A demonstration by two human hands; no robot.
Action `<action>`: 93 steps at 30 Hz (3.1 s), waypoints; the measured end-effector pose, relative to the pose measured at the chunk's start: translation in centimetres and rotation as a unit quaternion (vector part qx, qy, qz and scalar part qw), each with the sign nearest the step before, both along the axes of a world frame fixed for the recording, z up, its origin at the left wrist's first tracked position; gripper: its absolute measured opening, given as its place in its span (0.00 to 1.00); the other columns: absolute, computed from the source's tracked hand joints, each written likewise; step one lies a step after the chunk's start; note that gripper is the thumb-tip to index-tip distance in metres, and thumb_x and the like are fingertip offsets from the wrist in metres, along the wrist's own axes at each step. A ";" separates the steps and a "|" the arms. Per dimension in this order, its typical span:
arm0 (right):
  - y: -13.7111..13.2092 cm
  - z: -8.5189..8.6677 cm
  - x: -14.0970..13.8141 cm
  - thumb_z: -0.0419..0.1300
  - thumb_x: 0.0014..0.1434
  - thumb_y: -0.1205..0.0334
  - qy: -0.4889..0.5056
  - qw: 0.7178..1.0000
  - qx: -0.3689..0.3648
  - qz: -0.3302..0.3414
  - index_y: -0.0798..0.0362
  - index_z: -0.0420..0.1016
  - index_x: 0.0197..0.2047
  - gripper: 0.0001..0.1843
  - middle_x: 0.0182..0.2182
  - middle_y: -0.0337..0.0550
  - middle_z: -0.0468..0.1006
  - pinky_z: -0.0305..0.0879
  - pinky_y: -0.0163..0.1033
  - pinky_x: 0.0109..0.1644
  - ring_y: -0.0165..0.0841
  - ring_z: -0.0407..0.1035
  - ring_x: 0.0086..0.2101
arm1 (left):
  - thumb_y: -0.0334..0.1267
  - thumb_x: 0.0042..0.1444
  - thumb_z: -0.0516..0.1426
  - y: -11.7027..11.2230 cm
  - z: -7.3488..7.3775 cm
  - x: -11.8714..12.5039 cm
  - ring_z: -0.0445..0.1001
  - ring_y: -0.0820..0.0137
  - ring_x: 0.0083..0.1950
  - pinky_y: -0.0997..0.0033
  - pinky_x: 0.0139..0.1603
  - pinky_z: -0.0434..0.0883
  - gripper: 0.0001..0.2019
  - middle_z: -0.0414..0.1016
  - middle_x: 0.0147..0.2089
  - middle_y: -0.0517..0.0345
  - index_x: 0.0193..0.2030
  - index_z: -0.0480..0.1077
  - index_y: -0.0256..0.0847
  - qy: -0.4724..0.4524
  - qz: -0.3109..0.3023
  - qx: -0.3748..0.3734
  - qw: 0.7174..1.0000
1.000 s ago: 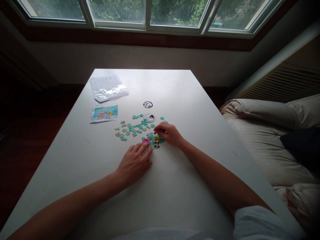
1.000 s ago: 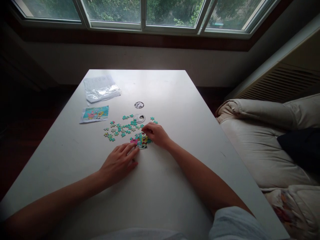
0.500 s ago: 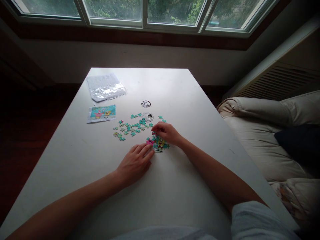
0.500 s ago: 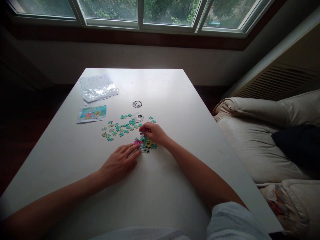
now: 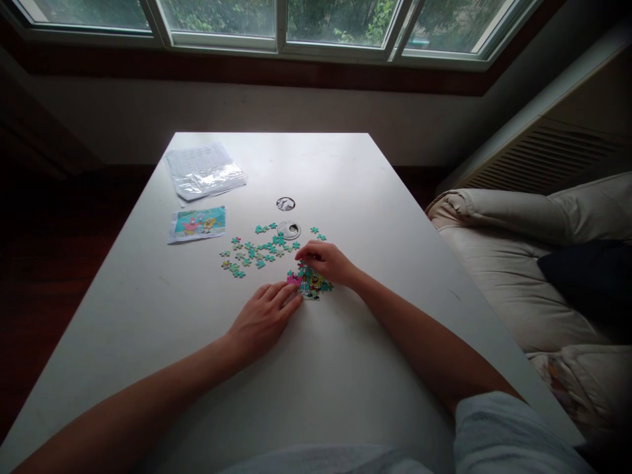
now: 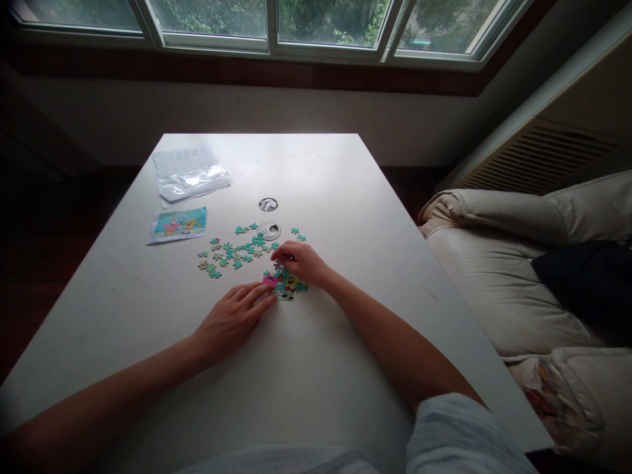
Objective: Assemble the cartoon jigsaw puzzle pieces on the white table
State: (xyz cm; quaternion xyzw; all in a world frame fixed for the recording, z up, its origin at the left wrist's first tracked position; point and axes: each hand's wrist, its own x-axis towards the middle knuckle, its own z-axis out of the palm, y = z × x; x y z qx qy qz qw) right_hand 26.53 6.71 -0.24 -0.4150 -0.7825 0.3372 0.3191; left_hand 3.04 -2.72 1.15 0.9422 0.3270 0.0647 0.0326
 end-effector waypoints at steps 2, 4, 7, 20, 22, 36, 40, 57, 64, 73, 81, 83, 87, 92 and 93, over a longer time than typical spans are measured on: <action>0.0 -0.1 0.0 0.58 0.62 0.67 0.003 1.000 0.001 -0.006 0.50 0.81 0.41 0.11 0.36 0.41 0.79 0.65 0.35 0.40 0.28 0.69 0.32 | 0.32 0.68 0.49 0.0 0.0 0.1 0.63 0.57 0.67 0.55 0.65 0.62 0.18 0.65 0.68 0.49 0.63 0.66 0.41 -0.003 0.000 0.001 1.000; 0.1 -0.2 0.1 0.57 0.62 0.67 0.008 1.000 0.003 -0.018 0.51 0.81 0.41 0.10 0.36 0.41 0.78 0.64 0.35 0.39 0.28 0.68 0.32 | 0.32 0.68 0.50 0.0 0.0 0.0 0.63 0.58 0.67 0.55 0.65 0.63 0.18 0.65 0.68 0.48 0.63 0.66 0.42 -0.004 0.001 0.001 1.000; 0.3 -0.4 0.4 0.56 0.64 0.67 0.011 0.999 0.021 -0.047 0.51 0.80 0.41 0.10 0.36 0.41 0.78 0.64 0.35 0.38 0.29 0.68 0.31 | 0.32 0.68 0.50 0.1 0.0 -0.2 0.62 0.57 0.66 0.55 0.64 0.64 0.18 0.65 0.68 0.49 0.63 0.66 0.43 -0.003 0.005 -0.001 1.000; 0.7 -0.7 1.5 0.56 0.61 0.71 -0.114 0.985 0.093 -0.095 0.50 0.79 0.39 0.10 0.37 0.42 0.75 0.62 0.35 0.39 0.31 0.67 0.32 | 0.32 0.68 0.51 0.5 0.7 -0.6 0.69 0.62 0.54 0.59 0.54 0.69 0.13 0.74 0.55 0.51 0.54 0.72 0.45 -0.052 -0.005 -0.044 0.998; 0.7 -0.6 1.5 0.56 0.60 0.71 -0.112 0.985 0.092 -0.097 0.50 0.78 0.39 0.10 0.37 0.42 0.75 0.61 0.35 0.38 0.30 0.66 0.31 | 0.33 0.68 0.50 1.0 0.9 -0.9 0.70 0.63 0.53 0.60 0.54 0.69 0.13 0.76 0.53 0.52 0.53 0.73 0.45 -0.067 -0.002 -0.044 0.997; 0.8 -1.0 1.7 0.56 0.59 0.70 -0.060 0.990 0.072 -0.105 0.50 0.78 0.38 0.10 0.35 0.41 0.75 0.59 0.36 0.36 0.29 0.63 0.28 | 0.40 0.65 0.51 8.6 5.1 -11.2 0.76 0.58 0.49 0.65 0.39 0.68 0.15 0.80 0.51 0.54 0.51 0.76 0.46 0.036 0.307 -0.032 0.951; 0.8 -0.9 1.6 0.56 0.59 0.70 -0.059 0.990 0.076 -0.104 0.51 0.78 0.39 0.11 0.35 0.41 0.76 0.59 0.36 0.36 0.30 0.64 0.29 | 0.43 0.63 0.52 8.6 4.4 -10.9 0.77 0.61 0.45 0.69 0.34 0.65 0.13 0.80 0.47 0.57 0.47 0.77 0.48 0.044 0.303 -0.071 0.949; 0.6 -0.6 1.3 0.55 0.59 0.69 -0.046 0.990 0.079 -0.105 0.51 0.78 0.38 0.10 0.35 0.41 0.77 0.61 0.36 0.36 0.30 0.65 0.30 | 0.43 0.62 0.53 8.5 3.5 -9.6 0.74 0.63 0.43 0.70 0.33 0.64 0.11 0.77 0.42 0.54 0.40 0.76 0.45 0.041 0.288 -0.046 0.956; 0.8 -0.9 1.2 0.55 0.59 0.69 -0.025 0.987 0.091 -0.133 0.50 0.78 0.39 0.11 0.34 0.41 0.77 0.62 0.37 0.36 0.31 0.65 0.29 | 0.39 0.66 0.49 9.0 2.0 -8.5 0.70 0.58 0.54 0.57 0.55 0.68 0.16 0.75 0.53 0.49 0.53 0.75 0.43 -0.046 0.258 0.023 0.965; 1.4 -0.6 2.3 0.55 0.59 0.66 0.032 0.966 0.096 -0.240 0.52 0.78 0.38 0.10 0.34 0.41 0.79 0.63 0.38 0.37 0.31 0.66 0.30 | 0.38 0.67 0.50 9.3 0.8 -8.2 0.66 0.57 0.61 0.53 0.63 0.64 0.14 0.76 0.56 0.51 0.50 0.76 0.44 -0.072 0.195 0.017 0.978; 2.2 -0.7 3.5 0.56 0.57 0.63 0.070 0.944 0.073 -0.313 0.52 0.78 0.38 0.10 0.31 0.41 0.78 0.63 0.38 0.35 0.31 0.65 0.28 | 0.37 0.64 0.52 9.0 1.6 -8.4 0.70 0.59 0.52 0.58 0.57 0.67 0.10 0.79 0.45 0.52 0.39 0.76 0.43 -0.072 0.194 0.006 0.978; 2.3 -0.7 3.8 0.56 0.57 0.62 0.077 0.941 0.071 -0.323 0.53 0.78 0.39 0.10 0.31 0.41 0.77 0.63 0.38 0.35 0.31 0.64 0.28 | 0.38 0.64 0.52 8.9 1.6 -8.4 0.70 0.59 0.52 0.58 0.56 0.67 0.10 0.78 0.45 0.52 0.40 0.76 0.43 -0.074 0.191 0.003 0.979; 2.6 -1.0 4.3 0.56 0.57 0.61 0.089 0.936 0.057 -0.335 0.53 0.78 0.39 0.11 0.29 0.40 0.77 0.64 0.38 0.35 0.32 0.66 0.28 | 0.40 0.65 0.52 8.8 1.6 -8.3 0.70 0.59 0.52 0.58 0.55 0.67 0.11 0.78 0.45 0.52 0.44 0.76 0.43 -0.073 0.207 0.004 0.976; 2.8 -1.3 4.2 0.56 0.57 0.61 0.094 0.936 0.052 -0.335 0.53 0.78 0.39 0.11 0.29 0.39 0.76 0.64 0.37 0.35 0.31 0.66 0.28 | 0.43 0.65 0.54 8.7 1.0 -8.2 0.70 0.58 0.51 0.57 0.55 0.67 0.11 0.77 0.45 0.52 0.44 0.76 0.43 -0.077 0.220 0.014 0.972; 2.7 -1.3 4.2 0.56 0.57 0.61 0.093 0.936 0.050 -0.335 0.53 0.78 0.39 0.11 0.29 0.39 0.76 0.64 0.37 0.35 0.31 0.67 0.28 | 0.43 0.64 0.54 8.7 0.8 -8.1 0.70 0.58 0.51 0.57 0.54 0.67 0.10 0.77 0.45 0.52 0.43 0.75 0.43 -0.079 0.219 0.017 0.972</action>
